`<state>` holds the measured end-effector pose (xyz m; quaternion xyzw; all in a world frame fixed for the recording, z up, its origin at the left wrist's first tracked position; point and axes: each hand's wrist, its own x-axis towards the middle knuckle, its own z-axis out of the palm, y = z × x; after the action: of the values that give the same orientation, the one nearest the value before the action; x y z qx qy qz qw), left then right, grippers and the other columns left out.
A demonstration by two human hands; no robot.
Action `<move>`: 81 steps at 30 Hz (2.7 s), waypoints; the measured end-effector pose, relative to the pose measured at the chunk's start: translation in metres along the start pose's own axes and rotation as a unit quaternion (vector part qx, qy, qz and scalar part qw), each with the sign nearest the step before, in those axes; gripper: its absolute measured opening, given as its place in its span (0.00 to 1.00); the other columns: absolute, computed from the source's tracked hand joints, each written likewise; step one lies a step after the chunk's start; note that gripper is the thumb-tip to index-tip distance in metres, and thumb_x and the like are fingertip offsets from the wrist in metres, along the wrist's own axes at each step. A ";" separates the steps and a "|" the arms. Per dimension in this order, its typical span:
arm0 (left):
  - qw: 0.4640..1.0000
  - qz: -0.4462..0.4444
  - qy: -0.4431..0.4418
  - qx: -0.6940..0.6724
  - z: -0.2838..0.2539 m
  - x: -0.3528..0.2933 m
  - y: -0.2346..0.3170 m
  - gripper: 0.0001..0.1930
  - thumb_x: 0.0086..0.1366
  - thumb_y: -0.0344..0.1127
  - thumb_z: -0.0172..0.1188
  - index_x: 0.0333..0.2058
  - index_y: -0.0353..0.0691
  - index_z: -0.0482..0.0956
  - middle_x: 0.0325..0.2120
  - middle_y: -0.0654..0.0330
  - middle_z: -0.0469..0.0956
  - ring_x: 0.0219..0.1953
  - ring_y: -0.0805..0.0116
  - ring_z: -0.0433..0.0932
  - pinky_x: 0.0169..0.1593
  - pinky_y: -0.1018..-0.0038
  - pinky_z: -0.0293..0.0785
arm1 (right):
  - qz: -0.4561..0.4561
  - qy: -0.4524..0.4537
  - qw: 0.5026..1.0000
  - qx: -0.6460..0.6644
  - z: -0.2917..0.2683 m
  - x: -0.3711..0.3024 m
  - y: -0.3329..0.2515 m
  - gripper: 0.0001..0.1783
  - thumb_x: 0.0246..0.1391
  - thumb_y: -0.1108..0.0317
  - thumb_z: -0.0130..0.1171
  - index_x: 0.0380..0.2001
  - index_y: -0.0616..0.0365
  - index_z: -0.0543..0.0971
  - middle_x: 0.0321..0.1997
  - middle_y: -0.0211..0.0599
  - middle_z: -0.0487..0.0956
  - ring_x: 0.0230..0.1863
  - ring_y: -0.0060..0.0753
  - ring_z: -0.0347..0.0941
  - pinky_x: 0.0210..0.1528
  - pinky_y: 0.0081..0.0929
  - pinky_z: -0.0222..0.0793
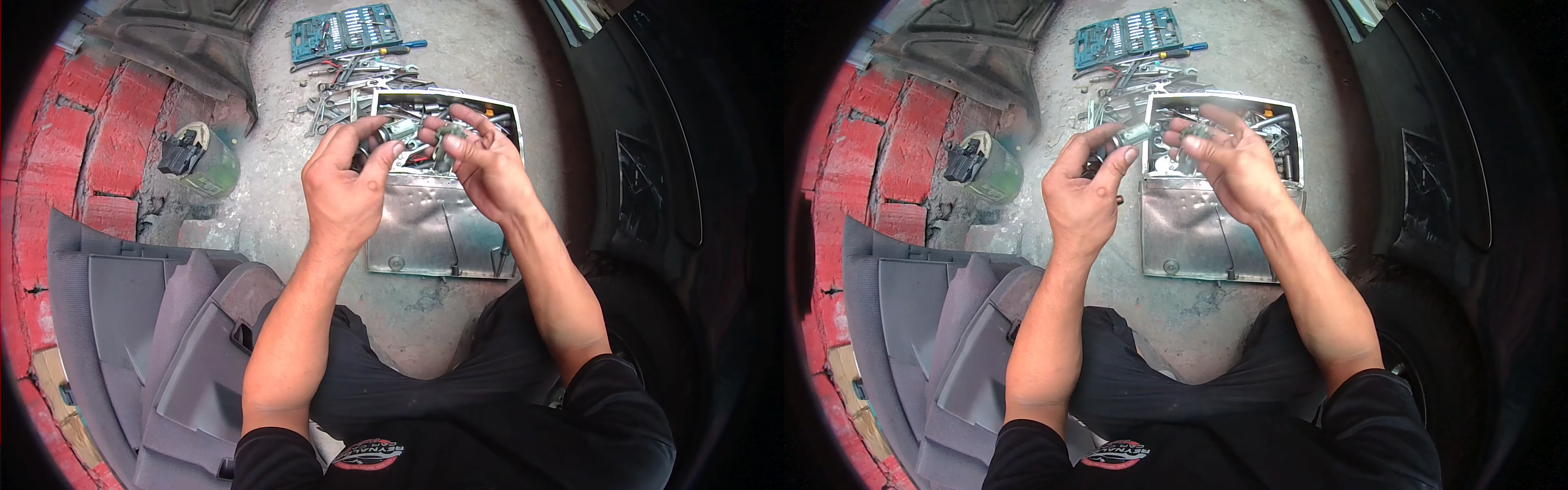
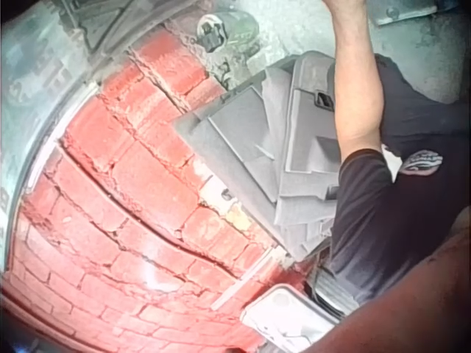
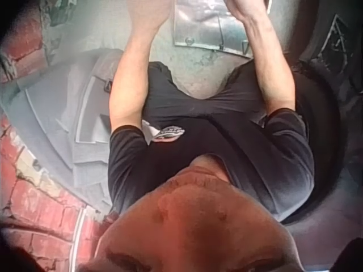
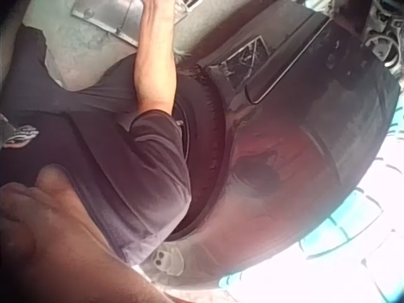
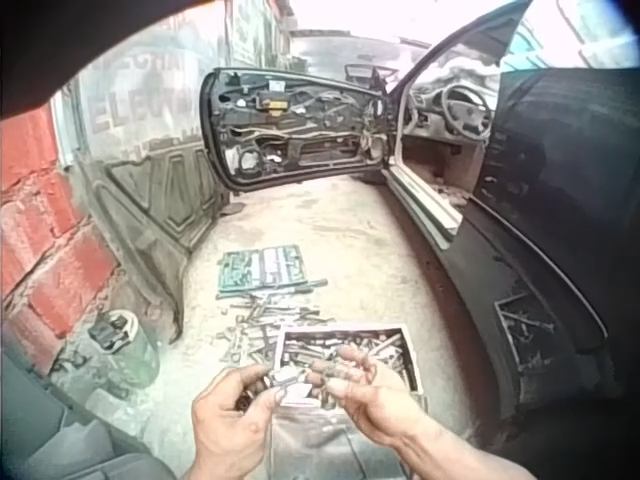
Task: Inspecting and repairing a car door lock cylinder mechanism.
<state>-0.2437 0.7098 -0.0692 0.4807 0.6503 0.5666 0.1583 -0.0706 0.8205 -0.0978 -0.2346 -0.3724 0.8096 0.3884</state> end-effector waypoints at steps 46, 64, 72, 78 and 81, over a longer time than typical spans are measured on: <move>0.993 0.033 -0.096 0.053 -0.009 -0.011 0.005 0.20 0.57 0.28 0.76 0.50 0.35 0.88 0.34 0.59 0.87 0.37 0.74 0.82 0.43 0.75 0.78 | -0.171 -0.115 0.872 -0.445 -0.001 -0.013 -0.002 0.22 0.59 0.78 0.65 0.57 0.54 0.84 0.58 0.37 0.82 0.61 0.34 0.79 0.60 0.32 0.78; 0.986 0.117 -0.082 0.083 -0.006 -0.015 0.008 0.11 0.60 0.26 0.73 0.42 0.35 0.86 0.33 0.61 0.86 0.31 0.76 0.80 0.36 0.75 0.77 | -0.207 -0.117 0.841 -0.486 0.001 -0.015 -0.007 0.22 0.57 0.83 0.62 0.54 0.55 0.85 0.57 0.36 0.82 0.61 0.33 0.78 0.59 0.30 0.77; 0.988 0.122 -0.072 0.060 -0.007 -0.018 0.007 0.13 0.59 0.25 0.74 0.43 0.35 0.85 0.34 0.59 0.86 0.31 0.76 0.80 0.36 0.77 0.76 | -0.149 -0.115 0.888 -0.420 0.005 -0.020 -0.005 0.22 0.57 0.83 0.64 0.54 0.56 0.85 0.58 0.36 0.81 0.60 0.34 0.79 0.62 0.33 0.77; 0.996 0.019 -0.088 0.013 -0.002 -0.023 0.008 0.12 0.61 0.27 0.75 0.43 0.32 0.85 0.32 0.62 0.86 0.34 0.78 0.80 0.38 0.77 0.77 | -0.180 -0.133 0.854 -0.469 0.001 -0.021 -0.009 0.24 0.58 0.86 0.60 0.56 0.57 0.83 0.58 0.34 0.81 0.58 0.32 0.79 0.59 0.30 0.77; 0.994 -0.014 -0.107 0.013 -0.002 -0.018 0.009 0.14 0.60 0.28 0.76 0.44 0.32 0.85 0.32 0.62 0.86 0.34 0.78 0.80 0.38 0.78 0.77 | -0.088 -0.147 0.903 -0.394 0.001 -0.020 -0.012 0.24 0.59 0.77 0.63 0.60 0.59 0.80 0.59 0.37 0.78 0.59 0.34 0.77 0.62 0.31 0.74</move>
<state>-0.2323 0.6929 -0.0667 0.5318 0.6436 0.5007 0.2285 -0.0535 0.8092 -0.0861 -0.2126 -0.7332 0.5846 0.2747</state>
